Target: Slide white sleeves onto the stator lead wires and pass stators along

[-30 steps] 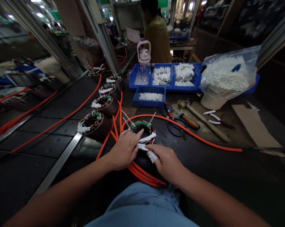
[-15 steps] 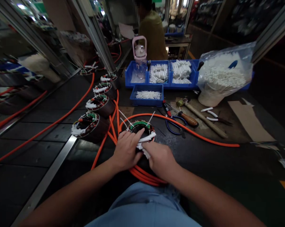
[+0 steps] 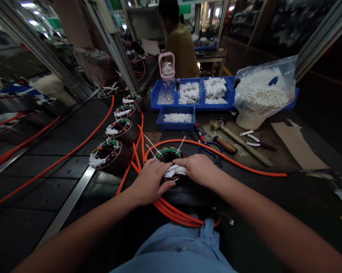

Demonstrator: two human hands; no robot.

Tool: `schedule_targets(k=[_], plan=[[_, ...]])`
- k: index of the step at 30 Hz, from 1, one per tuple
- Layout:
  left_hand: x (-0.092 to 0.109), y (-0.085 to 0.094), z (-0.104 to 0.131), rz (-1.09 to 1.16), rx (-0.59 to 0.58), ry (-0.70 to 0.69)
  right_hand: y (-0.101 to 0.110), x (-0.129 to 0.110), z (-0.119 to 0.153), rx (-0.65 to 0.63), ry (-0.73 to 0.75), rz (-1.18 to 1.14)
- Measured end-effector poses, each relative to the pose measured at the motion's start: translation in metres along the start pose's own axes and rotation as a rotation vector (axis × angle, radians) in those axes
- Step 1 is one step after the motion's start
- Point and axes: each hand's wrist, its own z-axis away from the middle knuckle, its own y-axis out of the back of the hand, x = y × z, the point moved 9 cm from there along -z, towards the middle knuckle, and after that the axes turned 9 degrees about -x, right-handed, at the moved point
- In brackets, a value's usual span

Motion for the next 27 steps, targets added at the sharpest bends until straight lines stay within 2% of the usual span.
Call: schedule_targets(k=[4,8,10,17,22,27], plan=[[-0.005,0.006,-0.005,0.043,-0.04,-0.007,0.008,-0.014,-0.004,-0.109,0.03,0.066],[-0.003,0.005,-0.002,0.079,-0.2,-0.191,0.001,-0.037,-0.007,-0.371,0.041,0.239],[-0.004,0.004,0.003,0.071,-0.214,-0.25,0.0,-0.046,-0.01,-0.452,0.056,0.332],[-0.011,-0.006,0.009,-0.021,0.07,-0.279,-0.003,-0.045,-0.036,-0.608,0.209,0.412],[-0.012,-0.007,0.008,-0.041,0.132,-0.284,-0.011,-0.043,-0.041,-0.643,0.237,0.396],[-0.006,0.0,0.013,-0.045,0.091,-0.282,-0.004,-0.04,-0.015,-0.402,0.203,0.252]])
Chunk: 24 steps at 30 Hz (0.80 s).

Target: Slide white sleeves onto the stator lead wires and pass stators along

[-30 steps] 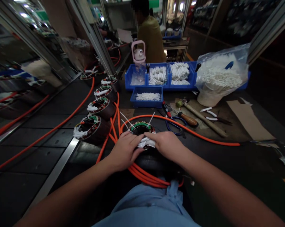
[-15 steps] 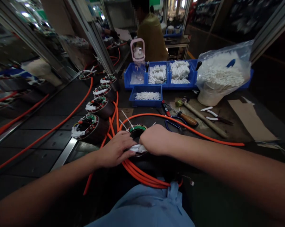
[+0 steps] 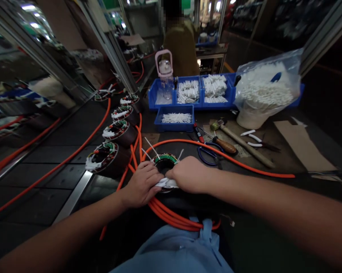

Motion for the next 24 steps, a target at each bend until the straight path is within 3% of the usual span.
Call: schedule_targets(k=[4,7,10,12,18,24], plan=[[0.005,0.005,0.005,-0.023,-0.027,0.041,-0.01,0.036,0.038,0.371,-0.025,-0.357],[0.006,0.008,0.007,0.017,-0.041,0.083,-0.03,0.068,0.061,0.595,-0.127,-0.406],[0.008,0.008,0.007,0.075,-0.088,0.122,-0.05,0.063,0.058,0.599,-0.01,-0.356],[0.011,0.008,0.005,0.096,-0.1,0.13,-0.051,0.054,0.056,0.64,0.095,-0.369],[0.01,0.006,0.0,0.076,-0.007,0.287,-0.026,0.045,0.05,0.788,0.277,-0.497],[0.01,0.005,-0.001,0.127,0.078,0.262,-0.004,0.05,0.03,0.668,0.324,-0.729]])
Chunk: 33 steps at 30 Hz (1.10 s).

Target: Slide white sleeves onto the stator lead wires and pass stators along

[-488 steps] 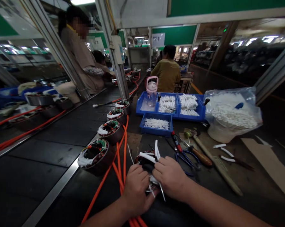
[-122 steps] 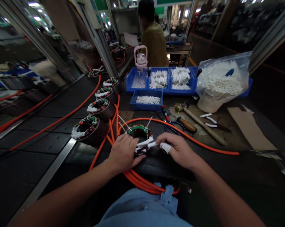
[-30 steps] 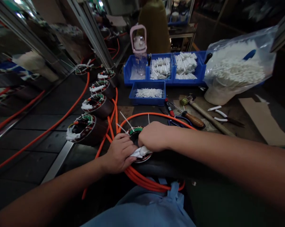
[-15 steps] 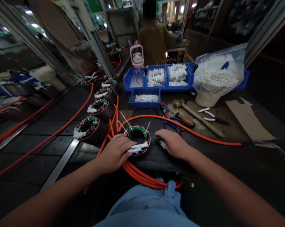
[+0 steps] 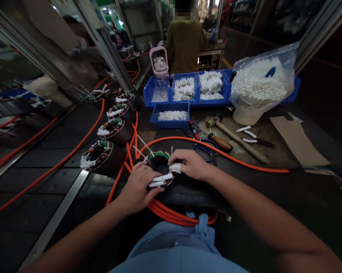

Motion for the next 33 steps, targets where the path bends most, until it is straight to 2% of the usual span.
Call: schedule_targets(k=[3,7,12,15,23,29,33], plan=[[0.002,0.002,0.002,0.001,0.038,-0.037,0.002,-0.01,-0.008,-0.18,0.034,0.092],[0.003,0.002,0.002,0.003,0.054,-0.05,0.003,-0.019,-0.013,-0.371,0.032,0.382],[0.0,0.002,0.001,0.035,0.071,-0.023,-0.01,-0.034,-0.023,-0.529,0.074,0.772],[-0.004,0.0,0.001,0.072,0.066,0.009,-0.02,-0.043,-0.029,-0.621,0.128,0.867],[-0.005,0.002,0.002,0.096,0.064,0.023,-0.036,-0.045,-0.034,-0.718,0.157,0.841],[-0.001,0.0,-0.009,0.087,-0.117,0.128,-0.027,-0.041,-0.032,-0.713,0.123,0.88],[-0.002,0.002,-0.01,0.12,-0.046,0.136,-0.025,-0.044,-0.033,-0.725,0.151,0.885]])
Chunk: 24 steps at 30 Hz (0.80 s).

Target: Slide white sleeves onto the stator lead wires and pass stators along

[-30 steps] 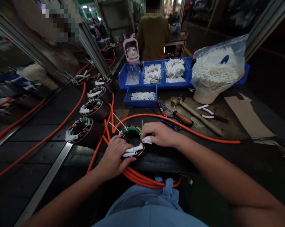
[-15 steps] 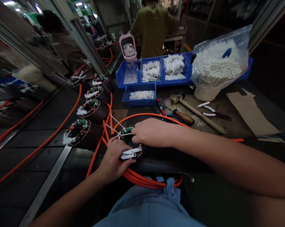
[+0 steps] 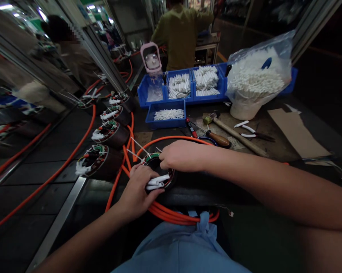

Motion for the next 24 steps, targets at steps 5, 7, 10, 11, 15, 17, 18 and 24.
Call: schedule_targets(k=[5,7,10,11,15,17,18,24], plan=[[-0.003,0.0,0.004,0.028,0.089,-0.032,0.003,-0.007,-0.012,-0.003,0.082,0.0],[-0.003,0.0,0.004,0.036,0.095,-0.04,0.001,-0.01,-0.018,-0.017,0.105,-0.017],[-0.001,0.002,0.003,0.027,0.092,-0.04,-0.004,-0.01,-0.024,-0.061,0.102,-0.091],[-0.001,0.002,0.003,0.022,0.087,-0.035,-0.006,-0.009,-0.023,-0.072,0.095,-0.133],[-0.001,0.001,0.001,0.031,0.035,-0.015,-0.008,-0.006,-0.007,0.005,0.042,-0.313],[-0.001,0.0,0.0,0.035,-0.001,0.0,-0.009,-0.005,0.003,0.091,0.005,-0.36],[-0.001,-0.001,-0.002,0.03,-0.022,0.011,-0.01,-0.005,0.007,0.129,-0.005,-0.37],[0.0,-0.003,-0.01,0.003,-0.143,0.076,-0.023,-0.002,0.012,0.253,-0.118,-0.265]])
